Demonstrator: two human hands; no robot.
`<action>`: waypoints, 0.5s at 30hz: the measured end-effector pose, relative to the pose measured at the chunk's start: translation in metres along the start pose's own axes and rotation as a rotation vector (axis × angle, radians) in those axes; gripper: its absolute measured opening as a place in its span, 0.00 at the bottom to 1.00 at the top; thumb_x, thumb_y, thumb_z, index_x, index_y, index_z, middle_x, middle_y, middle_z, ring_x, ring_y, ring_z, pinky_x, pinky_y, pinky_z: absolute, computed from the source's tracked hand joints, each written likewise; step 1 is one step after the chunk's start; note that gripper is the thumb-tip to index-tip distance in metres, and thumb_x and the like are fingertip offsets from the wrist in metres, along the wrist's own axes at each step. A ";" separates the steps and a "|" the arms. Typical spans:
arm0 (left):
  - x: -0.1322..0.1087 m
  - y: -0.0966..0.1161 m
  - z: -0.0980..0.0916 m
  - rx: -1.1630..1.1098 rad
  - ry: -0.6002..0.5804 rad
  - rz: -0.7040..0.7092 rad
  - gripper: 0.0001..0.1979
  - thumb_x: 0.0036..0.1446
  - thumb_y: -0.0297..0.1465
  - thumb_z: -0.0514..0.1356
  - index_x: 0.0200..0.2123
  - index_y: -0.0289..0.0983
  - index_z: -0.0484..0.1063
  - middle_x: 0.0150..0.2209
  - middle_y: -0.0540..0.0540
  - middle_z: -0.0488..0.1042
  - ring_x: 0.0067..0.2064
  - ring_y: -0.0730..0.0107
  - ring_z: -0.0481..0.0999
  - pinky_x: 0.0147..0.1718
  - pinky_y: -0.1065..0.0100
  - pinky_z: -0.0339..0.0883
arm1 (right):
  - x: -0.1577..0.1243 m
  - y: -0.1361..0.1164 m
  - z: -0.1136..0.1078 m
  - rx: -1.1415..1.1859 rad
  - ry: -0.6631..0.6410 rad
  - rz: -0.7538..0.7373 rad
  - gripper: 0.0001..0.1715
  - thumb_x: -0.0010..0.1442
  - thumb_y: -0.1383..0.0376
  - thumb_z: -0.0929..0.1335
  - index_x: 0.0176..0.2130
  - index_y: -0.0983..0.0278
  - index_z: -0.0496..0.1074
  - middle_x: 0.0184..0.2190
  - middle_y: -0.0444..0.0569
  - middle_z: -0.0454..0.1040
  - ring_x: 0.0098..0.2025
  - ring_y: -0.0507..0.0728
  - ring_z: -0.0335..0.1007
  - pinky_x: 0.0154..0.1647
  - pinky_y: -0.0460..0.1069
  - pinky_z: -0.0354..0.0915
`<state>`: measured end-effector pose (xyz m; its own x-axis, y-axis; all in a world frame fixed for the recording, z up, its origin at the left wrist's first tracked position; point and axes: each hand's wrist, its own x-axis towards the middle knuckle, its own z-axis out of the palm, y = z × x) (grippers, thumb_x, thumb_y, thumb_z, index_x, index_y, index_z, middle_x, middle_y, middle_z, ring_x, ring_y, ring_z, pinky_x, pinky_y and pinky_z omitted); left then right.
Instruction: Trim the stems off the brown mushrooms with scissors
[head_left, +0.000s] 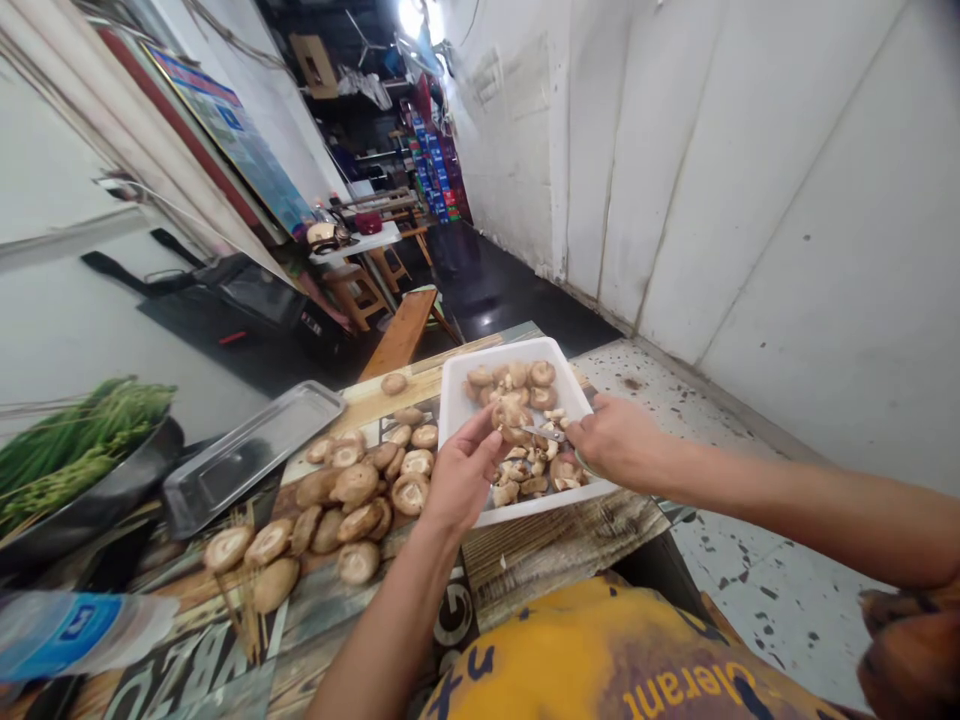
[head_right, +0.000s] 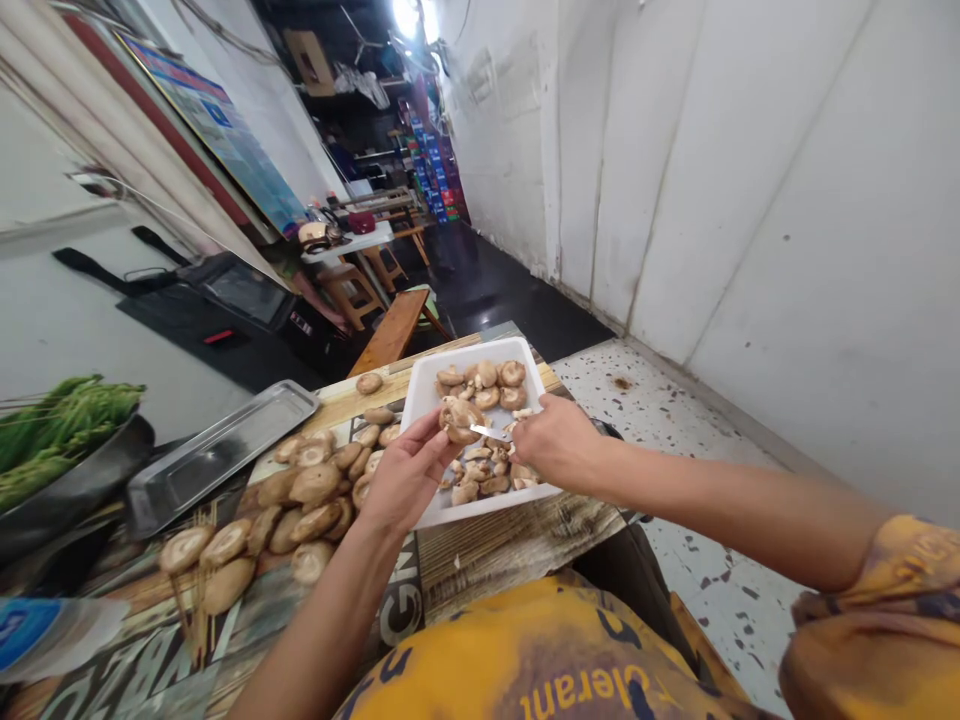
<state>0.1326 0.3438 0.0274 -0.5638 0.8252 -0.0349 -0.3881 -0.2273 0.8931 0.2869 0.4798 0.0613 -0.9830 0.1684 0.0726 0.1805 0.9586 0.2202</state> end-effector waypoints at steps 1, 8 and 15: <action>0.001 0.000 -0.002 -0.007 -0.003 -0.034 0.20 0.46 0.29 0.69 0.46 0.37 0.76 0.49 0.44 0.76 0.49 0.64 0.75 0.56 0.58 0.65 | 0.001 0.000 0.000 0.023 -0.040 0.014 0.17 0.62 0.58 0.65 0.32 0.68 0.77 0.24 0.54 0.77 0.28 0.57 0.70 0.32 0.50 0.54; -0.003 0.005 -0.016 -0.043 -0.079 -0.120 0.24 0.50 0.26 0.66 0.52 0.40 0.71 0.51 0.45 0.73 0.49 0.66 0.74 0.55 0.54 0.66 | 0.007 0.005 -0.003 0.455 -0.195 0.143 0.23 0.52 0.44 0.69 0.36 0.58 0.79 0.27 0.48 0.78 0.30 0.57 0.73 0.25 0.46 0.53; -0.005 0.009 -0.021 -0.049 -0.180 -0.161 0.19 0.53 0.27 0.64 0.49 0.40 0.72 0.51 0.47 0.72 0.49 0.68 0.74 0.55 0.57 0.66 | 0.002 0.005 -0.008 0.394 -0.110 0.147 0.18 0.52 0.51 0.71 0.37 0.60 0.79 0.28 0.50 0.77 0.31 0.57 0.71 0.27 0.46 0.55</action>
<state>0.1165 0.3269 0.0266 -0.3550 0.9305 -0.0906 -0.4996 -0.1069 0.8596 0.2861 0.4832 0.0703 -0.9494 0.3123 -0.0331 0.3131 0.9336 -0.1743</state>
